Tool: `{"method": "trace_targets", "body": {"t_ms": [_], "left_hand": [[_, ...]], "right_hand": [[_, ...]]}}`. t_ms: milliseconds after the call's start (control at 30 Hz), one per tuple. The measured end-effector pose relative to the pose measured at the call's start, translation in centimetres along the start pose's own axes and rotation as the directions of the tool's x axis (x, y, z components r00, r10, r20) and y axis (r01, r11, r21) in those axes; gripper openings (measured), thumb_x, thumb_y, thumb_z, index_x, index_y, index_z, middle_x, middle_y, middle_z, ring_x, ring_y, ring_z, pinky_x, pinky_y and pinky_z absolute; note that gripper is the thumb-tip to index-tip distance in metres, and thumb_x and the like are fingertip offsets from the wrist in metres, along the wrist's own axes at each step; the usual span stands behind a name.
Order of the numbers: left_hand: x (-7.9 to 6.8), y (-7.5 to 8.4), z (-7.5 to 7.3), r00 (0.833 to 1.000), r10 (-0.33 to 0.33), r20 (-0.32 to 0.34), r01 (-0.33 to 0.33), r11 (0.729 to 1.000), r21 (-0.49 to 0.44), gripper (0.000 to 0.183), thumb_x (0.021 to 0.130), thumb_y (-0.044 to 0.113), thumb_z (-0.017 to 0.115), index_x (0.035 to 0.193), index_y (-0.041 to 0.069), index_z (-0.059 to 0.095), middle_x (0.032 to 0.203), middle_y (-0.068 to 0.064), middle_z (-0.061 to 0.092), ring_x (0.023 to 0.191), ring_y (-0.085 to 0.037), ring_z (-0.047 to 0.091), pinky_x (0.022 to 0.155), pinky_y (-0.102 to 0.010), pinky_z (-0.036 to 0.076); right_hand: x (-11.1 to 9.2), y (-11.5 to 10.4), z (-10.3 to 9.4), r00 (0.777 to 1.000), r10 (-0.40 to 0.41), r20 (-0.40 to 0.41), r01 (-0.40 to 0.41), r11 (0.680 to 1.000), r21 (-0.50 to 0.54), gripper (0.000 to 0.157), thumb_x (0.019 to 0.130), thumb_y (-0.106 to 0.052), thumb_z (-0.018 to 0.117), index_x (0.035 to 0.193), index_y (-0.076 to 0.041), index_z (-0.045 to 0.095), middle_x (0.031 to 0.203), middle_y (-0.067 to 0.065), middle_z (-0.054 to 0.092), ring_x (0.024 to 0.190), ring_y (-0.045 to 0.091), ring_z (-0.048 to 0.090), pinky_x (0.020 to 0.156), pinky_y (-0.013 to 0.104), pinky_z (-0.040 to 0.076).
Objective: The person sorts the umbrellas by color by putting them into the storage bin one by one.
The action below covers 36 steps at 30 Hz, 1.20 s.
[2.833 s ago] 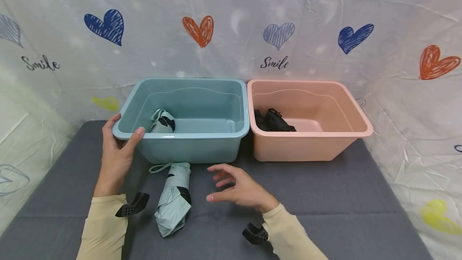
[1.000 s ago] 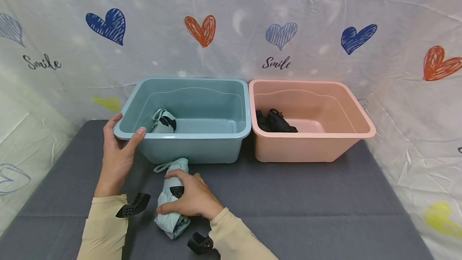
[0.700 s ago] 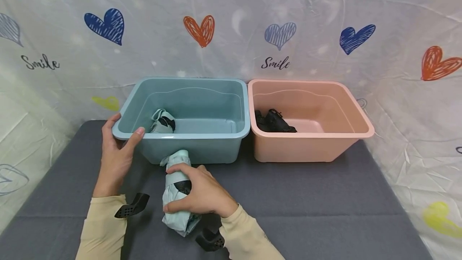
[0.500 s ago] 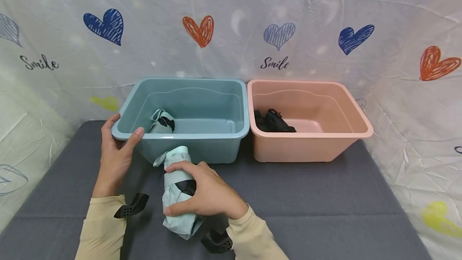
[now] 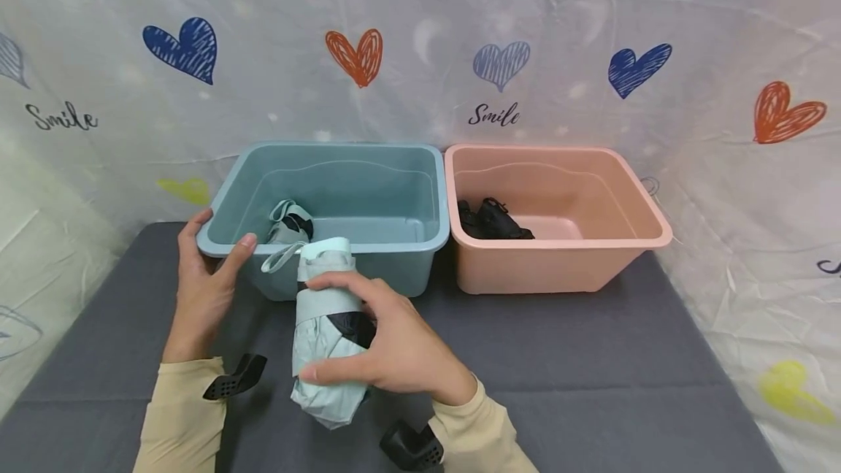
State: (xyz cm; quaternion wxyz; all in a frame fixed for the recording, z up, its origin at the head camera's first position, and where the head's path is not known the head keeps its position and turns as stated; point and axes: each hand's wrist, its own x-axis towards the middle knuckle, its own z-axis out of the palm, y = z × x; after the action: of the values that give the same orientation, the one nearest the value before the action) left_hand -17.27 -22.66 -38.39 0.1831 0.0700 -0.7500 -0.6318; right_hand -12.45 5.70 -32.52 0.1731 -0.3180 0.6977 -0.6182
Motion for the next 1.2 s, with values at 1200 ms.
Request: {"method": "trace_targets", "body": {"t_ms": [1200], "left_hand": [[0.1,0.0,-0.1,1.0,0.009,0.001,-0.009,1.0,0.005,0.081,0.096,0.032,0.07,0.159,0.032,0.019,0.159,-0.004,0.026,0.142,-0.028,0.035,0.112,-0.053,0.032]], "right_hand": [[23.4,1.1,-6.5,0.875,0.474,0.099,-0.462,0.878,-0.122,0.072,0.088,-0.019,0.081,0.151,-0.017,0.045,0.144,0.008,0.045,0.107,0.025,0.062,0.087,0.04,0.052]]}}
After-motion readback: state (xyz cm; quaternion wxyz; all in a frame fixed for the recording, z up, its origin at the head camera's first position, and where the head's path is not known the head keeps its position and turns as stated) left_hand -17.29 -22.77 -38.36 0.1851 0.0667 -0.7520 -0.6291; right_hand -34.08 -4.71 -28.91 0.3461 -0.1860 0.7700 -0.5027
